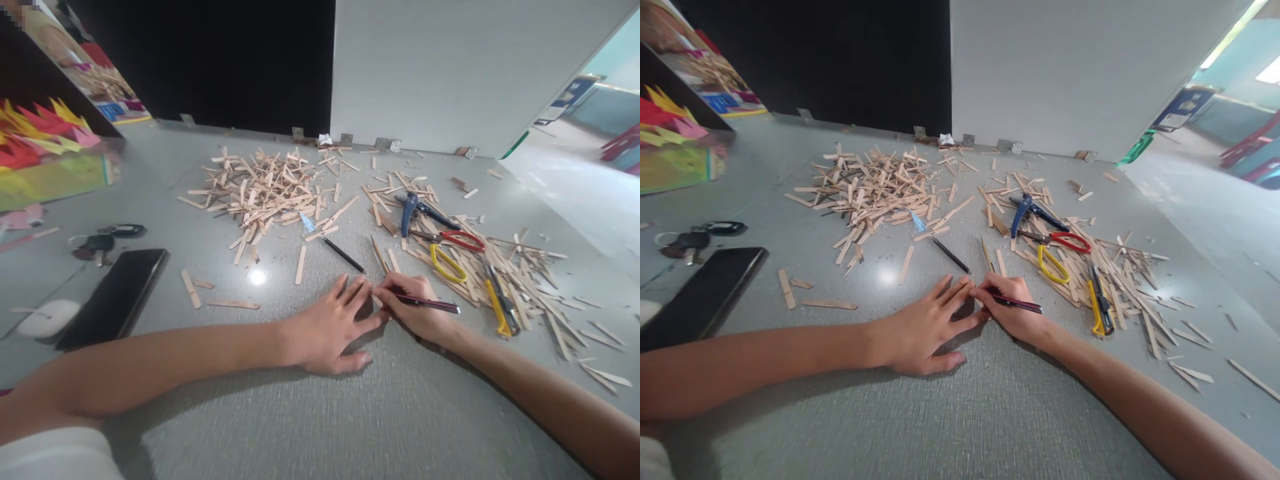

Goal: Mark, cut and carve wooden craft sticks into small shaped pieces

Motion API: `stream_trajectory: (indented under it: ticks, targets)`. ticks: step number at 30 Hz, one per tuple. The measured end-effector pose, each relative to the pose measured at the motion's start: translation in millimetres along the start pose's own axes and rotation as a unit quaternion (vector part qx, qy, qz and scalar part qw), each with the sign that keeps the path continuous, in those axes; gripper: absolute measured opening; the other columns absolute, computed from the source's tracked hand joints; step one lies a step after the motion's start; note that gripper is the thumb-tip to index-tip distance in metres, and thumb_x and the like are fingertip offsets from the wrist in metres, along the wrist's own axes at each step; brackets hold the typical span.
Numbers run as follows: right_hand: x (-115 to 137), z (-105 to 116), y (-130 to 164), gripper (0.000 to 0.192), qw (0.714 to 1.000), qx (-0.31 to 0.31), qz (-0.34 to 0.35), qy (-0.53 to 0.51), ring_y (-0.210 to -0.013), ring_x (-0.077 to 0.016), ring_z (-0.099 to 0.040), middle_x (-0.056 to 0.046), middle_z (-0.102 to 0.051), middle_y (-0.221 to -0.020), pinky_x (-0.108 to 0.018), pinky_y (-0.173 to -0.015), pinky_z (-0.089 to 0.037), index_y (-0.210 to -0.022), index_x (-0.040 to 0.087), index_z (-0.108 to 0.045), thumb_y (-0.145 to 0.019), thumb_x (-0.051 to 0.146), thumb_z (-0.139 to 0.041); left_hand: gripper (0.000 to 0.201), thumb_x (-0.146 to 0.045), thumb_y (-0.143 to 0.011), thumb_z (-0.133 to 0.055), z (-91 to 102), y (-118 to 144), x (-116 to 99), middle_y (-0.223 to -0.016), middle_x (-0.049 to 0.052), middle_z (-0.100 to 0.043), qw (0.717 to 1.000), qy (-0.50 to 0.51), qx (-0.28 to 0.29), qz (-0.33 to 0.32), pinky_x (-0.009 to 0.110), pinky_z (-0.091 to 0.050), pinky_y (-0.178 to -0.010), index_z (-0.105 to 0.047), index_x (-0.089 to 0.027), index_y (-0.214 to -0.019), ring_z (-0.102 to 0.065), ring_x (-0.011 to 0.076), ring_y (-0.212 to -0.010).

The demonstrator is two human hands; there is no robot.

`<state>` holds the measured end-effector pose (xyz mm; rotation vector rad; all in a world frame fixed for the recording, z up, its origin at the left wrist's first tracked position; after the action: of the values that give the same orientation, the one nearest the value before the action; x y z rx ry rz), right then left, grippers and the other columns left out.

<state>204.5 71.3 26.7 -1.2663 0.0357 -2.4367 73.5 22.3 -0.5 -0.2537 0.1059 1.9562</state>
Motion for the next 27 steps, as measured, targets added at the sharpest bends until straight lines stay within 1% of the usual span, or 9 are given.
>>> stream_trajectory:
  ticks: [5,8,10,12,15,18,21,24,27]
  targets:
    - [1.4,-0.9,-1.1,0.050,1.000,0.001,-0.005,0.009,-0.051,-0.0128,-0.055,0.001,-0.063,-0.056,-0.026,-0.052,-0.040,-0.069,0.022,-0.060,-0.105,0.056,-0.059,0.077,-0.059,-0.105,-0.051,1.5,0.0,-0.4,-0.175,0.026,-0.030,1.000,0.013,-0.008,-0.002,0.073,-0.021,-0.127,-0.036,-0.018,-0.169,-0.023,0.0516,-0.163]
    - [5.5,-2.5,-1.7,0.055,1.000,0.008,0.016,0.023,-0.050,-0.0116,-0.047,0.003,-0.054,-0.055,-0.026,-0.050,-0.036,-0.065,0.023,-0.051,-0.107,0.059,-0.054,0.078,-0.060,-0.106,-0.048,-0.7,-0.7,0.0,-0.175,0.029,-0.029,1.000,0.016,0.013,0.004,0.075,-0.021,-0.126,-0.034,-0.017,-0.169,-0.019,0.0520,-0.164]
    - [8.5,-3.2,-1.7,0.058,0.999,0.014,0.038,0.033,-0.049,-0.0108,-0.040,0.005,-0.046,-0.054,-0.026,-0.048,-0.033,-0.063,0.024,-0.044,-0.109,0.059,-0.051,0.078,-0.061,-0.106,-0.046,-1.4,-1.4,0.8,-0.174,0.031,-0.029,0.999,0.016,0.026,0.012,0.076,-0.020,-0.126,-0.036,-0.015,-0.168,-0.018,0.0525,-0.164]
    - [10.1,-2.8,-1.4,0.058,0.998,0.019,0.055,0.039,-0.049,-0.0105,-0.036,0.006,-0.041,-0.054,-0.026,-0.047,-0.031,-0.064,0.025,-0.040,-0.110,0.059,-0.048,0.077,-0.062,-0.106,-0.046,-0.7,-2.3,1.3,-0.174,0.031,-0.029,0.999,0.015,0.031,0.016,0.077,-0.019,-0.126,-0.038,-0.015,-0.167,-0.017,0.0526,-0.164]
    - [11.5,-2.5,-0.7,0.055,0.996,0.030,0.074,0.044,-0.049,-0.0102,-0.037,0.007,-0.041,-0.055,-0.025,-0.048,-0.031,-0.066,0.025,-0.040,-0.112,0.054,-0.047,0.077,-0.064,-0.107,-0.044,0.6,-3.2,1.4,-0.174,0.031,-0.029,0.999,0.009,0.033,0.019,0.077,-0.018,-0.126,-0.040,-0.015,-0.166,-0.017,0.0522,-0.165]
    - [13.7,-4.1,-0.2,0.054,0.994,0.048,0.085,0.044,-0.049,-0.0102,-0.037,0.007,-0.040,-0.056,-0.025,-0.048,-0.031,-0.067,0.025,-0.039,-0.113,0.052,-0.046,0.077,-0.063,-0.107,-0.045,0.3,-3.1,1.7,-0.174,0.029,-0.030,0.999,0.002,0.038,0.020,0.076,-0.018,-0.126,-0.036,-0.017,-0.168,-0.017,0.0510,-0.165]
    - [15.7,-4.1,-0.2,0.056,0.994,0.049,0.083,0.046,-0.048,-0.0104,-0.035,0.007,-0.039,-0.055,-0.026,-0.049,-0.032,-0.066,0.025,-0.038,-0.113,0.056,-0.044,0.077,-0.062,-0.107,-0.046,1.3,-2.5,1.5,-0.175,0.027,-0.031,0.999,0.004,0.026,0.018,0.076,-0.018,-0.126,-0.033,-0.020,-0.170,-0.018,0.0510,-0.165]
    - [16.8,-3.9,0.0,0.057,0.994,0.050,0.080,0.052,-0.048,-0.0108,-0.037,0.007,-0.040,-0.055,-0.026,-0.049,-0.032,-0.066,0.025,-0.039,-0.113,0.058,-0.042,0.077,-0.061,-0.107,-0.047,2.4,-2.0,0.6,-0.173,0.029,-0.032,1.000,0.004,0.015,0.013,0.077,-0.019,-0.124,-0.035,-0.018,-0.169,-0.020,0.0525,-0.163]
    - [15.3,-3.2,0.2,0.057,0.994,0.052,0.069,0.062,-0.048,-0.0112,-0.039,0.006,-0.042,-0.054,-0.027,-0.048,-0.032,-0.065,0.025,-0.040,-0.112,0.057,-0.042,0.073,-0.058,-0.108,-0.045,2.0,-1.6,0.5,-0.172,0.030,-0.034,1.000,-0.006,0.017,0.016,0.077,-0.021,-0.124,-0.038,-0.017,-0.168,-0.022,0.0518,-0.163]
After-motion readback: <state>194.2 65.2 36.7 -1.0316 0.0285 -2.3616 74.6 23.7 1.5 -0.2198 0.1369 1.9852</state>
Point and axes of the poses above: each hand's wrist, its own y-axis away from the middle knuckle, its own z-axis out of the back of the hand, x = y × z, the point moved 8 cm from there along -y, towards the middle knuckle
